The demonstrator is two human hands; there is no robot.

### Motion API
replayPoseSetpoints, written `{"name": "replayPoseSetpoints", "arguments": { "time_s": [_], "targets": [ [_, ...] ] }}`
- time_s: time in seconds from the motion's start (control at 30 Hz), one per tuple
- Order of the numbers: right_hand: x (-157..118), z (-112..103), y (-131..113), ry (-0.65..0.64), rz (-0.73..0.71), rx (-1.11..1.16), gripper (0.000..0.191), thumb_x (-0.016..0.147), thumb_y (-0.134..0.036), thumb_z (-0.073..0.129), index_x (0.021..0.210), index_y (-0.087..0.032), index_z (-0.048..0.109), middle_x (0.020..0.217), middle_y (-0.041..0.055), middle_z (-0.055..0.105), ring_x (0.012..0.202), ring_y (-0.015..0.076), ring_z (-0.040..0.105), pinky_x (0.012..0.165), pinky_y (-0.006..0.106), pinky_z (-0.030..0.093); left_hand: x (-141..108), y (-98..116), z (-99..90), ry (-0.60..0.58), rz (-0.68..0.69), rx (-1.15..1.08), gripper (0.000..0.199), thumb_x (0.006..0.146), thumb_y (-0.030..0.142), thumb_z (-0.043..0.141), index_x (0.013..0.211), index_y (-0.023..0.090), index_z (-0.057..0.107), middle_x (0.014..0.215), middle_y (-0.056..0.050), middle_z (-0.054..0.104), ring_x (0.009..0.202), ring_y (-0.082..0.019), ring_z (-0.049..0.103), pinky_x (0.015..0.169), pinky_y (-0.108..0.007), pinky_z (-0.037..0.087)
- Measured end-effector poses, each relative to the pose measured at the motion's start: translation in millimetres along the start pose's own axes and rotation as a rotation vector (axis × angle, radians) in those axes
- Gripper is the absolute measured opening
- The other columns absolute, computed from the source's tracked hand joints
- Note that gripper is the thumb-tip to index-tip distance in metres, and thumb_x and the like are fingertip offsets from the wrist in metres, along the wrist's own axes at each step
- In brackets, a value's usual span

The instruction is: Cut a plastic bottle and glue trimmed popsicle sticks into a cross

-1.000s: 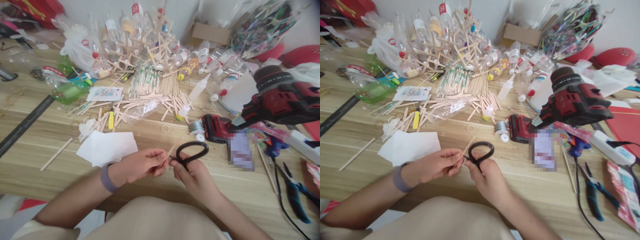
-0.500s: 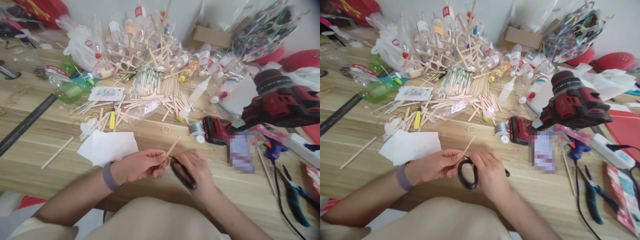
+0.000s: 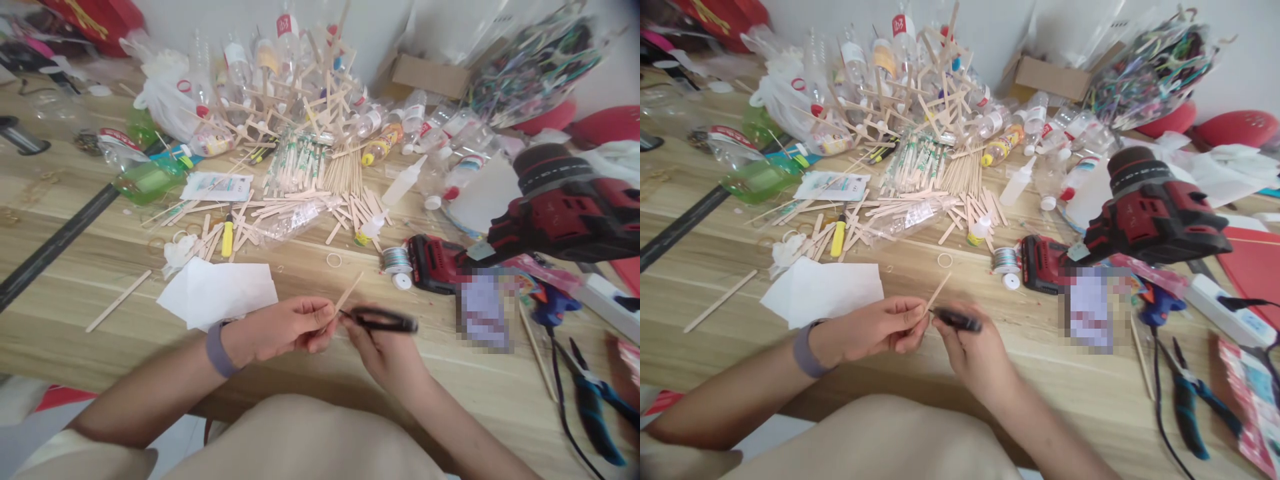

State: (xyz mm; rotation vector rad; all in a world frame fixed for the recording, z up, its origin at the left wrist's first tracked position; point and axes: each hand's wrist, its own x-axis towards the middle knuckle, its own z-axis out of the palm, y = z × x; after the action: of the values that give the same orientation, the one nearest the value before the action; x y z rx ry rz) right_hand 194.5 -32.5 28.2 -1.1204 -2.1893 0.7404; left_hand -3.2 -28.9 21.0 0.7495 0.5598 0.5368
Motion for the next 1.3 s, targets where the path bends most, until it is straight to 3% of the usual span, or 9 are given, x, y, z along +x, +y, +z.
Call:
{"name": "replayPoseSetpoints", "arguments": {
  "time_s": [0.13,0.27,0.33,0.53,0.73,0.93,1.13,1.2,1.3],
  "targets": [
    [-1,2,-5,-0.225,0.205,0.372,0.035,0.102,-0.033,0.034,0.073,-0.021,0.049,0.048,-0.0051,0.049,0.043,0.0122,0.052,0.045,0.022,0.043,-2,2,-0.8,-0.018,0.016,0.089,0.039,0.095,0.049,0.052,0.075,0.016,0.051,0.059,0.004,0.046,0.057,-0.010,0.038,0.056,-0.026,0.025],
    [-1,1,2,0.059,-0.076,-0.078,0.026,0.097,-0.024,0.042,0.077,-0.019,0.059,0.062,0.0023,0.061,0.058,0.0165,0.058,0.060,0.030,0.047,-1,0,-0.7,-0.030,-0.013,-0.005,0.039,0.091,0.051,0.057,0.073,0.017,0.049,0.059,0.005,0.044,0.056,-0.009,0.035,0.056,-0.025,0.026],
    [-1,1,4,0.124,-0.154,-0.198,0.023,0.095,-0.022,0.044,0.081,-0.019,0.062,0.066,0.0044,0.064,0.062,0.0183,0.059,0.066,0.033,0.047,-1,-1,-0.9,-0.016,-0.021,-0.011,0.040,0.091,0.052,0.057,0.073,0.017,0.048,0.059,0.006,0.043,0.056,-0.009,0.035,0.056,-0.025,0.026],
    [0,1,-2,-0.297,0.217,0.383,0.036,0.103,-0.035,0.032,0.076,-0.020,0.051,0.047,-0.0053,0.048,0.042,0.0117,0.050,0.045,0.023,0.043,-1,1,-2.1,-0.007,-0.009,0.141,0.041,0.094,0.053,0.050,0.074,0.017,0.050,0.059,0.004,0.045,0.055,-0.009,0.036,0.054,-0.025,0.025],
    [0,-1,6,0.074,-0.147,-0.233,0.024,0.096,-0.023,0.043,0.079,-0.020,0.061,0.067,0.0047,0.065,0.061,0.0181,0.059,0.064,0.032,0.046,1,-1,-0.6,0.025,-0.026,0.003,0.043,0.087,0.056,0.060,0.073,0.017,0.048,0.059,0.006,0.043,0.055,-0.009,0.035,0.056,-0.024,0.026],
    [2,4,2,-0.292,0.223,0.406,0.035,0.103,-0.036,0.031,0.077,-0.021,0.050,0.046,-0.0070,0.044,0.041,0.0121,0.049,0.044,0.023,0.043,1,-3,-6.0,0.027,-0.025,0.081,0.041,0.092,0.054,0.052,0.075,0.017,0.050,0.059,0.004,0.045,0.056,-0.009,0.036,0.056,-0.024,0.025],
    [3,4,10,0.065,-0.111,-0.193,0.024,0.096,-0.024,0.043,0.079,-0.020,0.060,0.068,0.0051,0.064,0.063,0.0183,0.059,0.064,0.032,0.046,3,-5,-7.4,0.022,-0.041,-0.034,0.040,0.089,0.054,0.059,0.074,0.018,0.048,0.060,0.006,0.044,0.056,-0.009,0.035,0.056,-0.023,0.027],
    [4,4,11,0.009,-0.061,-0.088,0.029,0.097,-0.026,0.042,0.075,-0.020,0.058,0.064,0.0035,0.062,0.059,0.0171,0.057,0.062,0.030,0.045,3,-3,-7.1,0.048,-0.037,-0.007,0.042,0.089,0.055,0.058,0.074,0.018,0.048,0.059,0.005,0.045,0.056,-0.009,0.035,0.055,-0.023,0.026],
    [7,7,9,-0.237,0.167,0.362,0.036,0.102,-0.037,0.033,0.076,-0.021,0.052,0.049,-0.0049,0.048,0.043,0.0128,0.049,0.048,0.025,0.042,2,-1,-7.9,0.057,-0.025,0.084,0.044,0.089,0.057,0.056,0.073,0.017,0.049,0.058,0.004,0.045,0.056,-0.009,0.036,0.054,-0.024,0.025]
  ]
}}
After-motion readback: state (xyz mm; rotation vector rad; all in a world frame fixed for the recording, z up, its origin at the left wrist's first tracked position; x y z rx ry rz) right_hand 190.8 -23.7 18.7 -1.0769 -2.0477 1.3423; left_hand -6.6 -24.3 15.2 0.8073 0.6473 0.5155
